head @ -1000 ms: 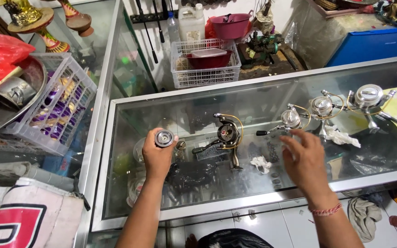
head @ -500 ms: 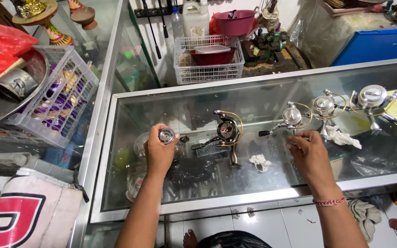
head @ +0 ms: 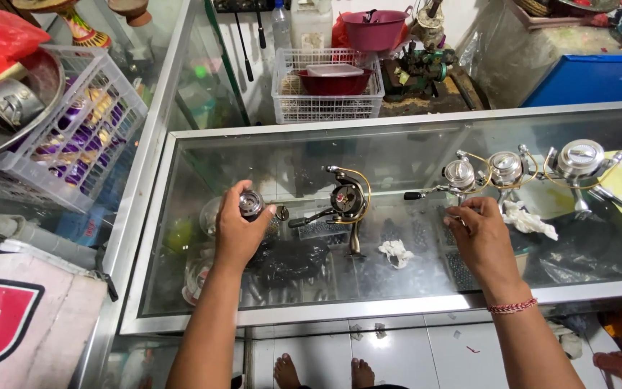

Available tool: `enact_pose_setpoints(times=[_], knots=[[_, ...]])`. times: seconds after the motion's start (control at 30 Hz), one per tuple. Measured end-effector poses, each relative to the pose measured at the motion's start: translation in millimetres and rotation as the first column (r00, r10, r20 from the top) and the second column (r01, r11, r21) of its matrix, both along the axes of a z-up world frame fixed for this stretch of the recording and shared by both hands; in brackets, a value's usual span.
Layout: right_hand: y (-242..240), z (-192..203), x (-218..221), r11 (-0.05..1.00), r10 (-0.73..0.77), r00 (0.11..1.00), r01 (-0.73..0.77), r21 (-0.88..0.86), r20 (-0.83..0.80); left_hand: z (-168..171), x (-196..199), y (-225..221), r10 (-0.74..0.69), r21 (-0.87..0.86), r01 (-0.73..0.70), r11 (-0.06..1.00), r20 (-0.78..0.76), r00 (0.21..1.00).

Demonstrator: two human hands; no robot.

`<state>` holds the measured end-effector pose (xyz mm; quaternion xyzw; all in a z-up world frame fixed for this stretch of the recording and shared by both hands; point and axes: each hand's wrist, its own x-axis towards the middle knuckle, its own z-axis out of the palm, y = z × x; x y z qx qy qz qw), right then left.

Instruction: Disassembling, cleaning, and reassembling a spinning fishing reel on a glass display counter.

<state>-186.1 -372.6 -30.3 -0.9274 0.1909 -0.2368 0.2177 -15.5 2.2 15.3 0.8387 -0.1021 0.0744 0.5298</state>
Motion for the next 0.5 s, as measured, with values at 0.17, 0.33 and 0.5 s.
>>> enact_pose_setpoints(times=[0.17, 0.33, 0.5], knots=[[31.5, 2.8, -20.2, 0.977, 0.027, 0.982, 0.014, -0.212, 0.185, -35.5, 18.2, 6.4, -0.037, 0.036, 0.028, 0.999, 0.301, 0.953], [95.5, -4.1, -33.8, 0.95, 0.294, 0.914, -0.245, -0.195, 0.28, -39.5, 14.5, 6.9, -0.125, 0.243, -0.013, 0.97, 0.545, 0.829], [152.9, 2.3, -5.7, 0.892, 0.434, 0.875, -0.384, -0.238, 0.214, -32.1, 14.7, 5.6, -0.333, 0.471, 0.066, 0.88, 0.512, 0.791]])
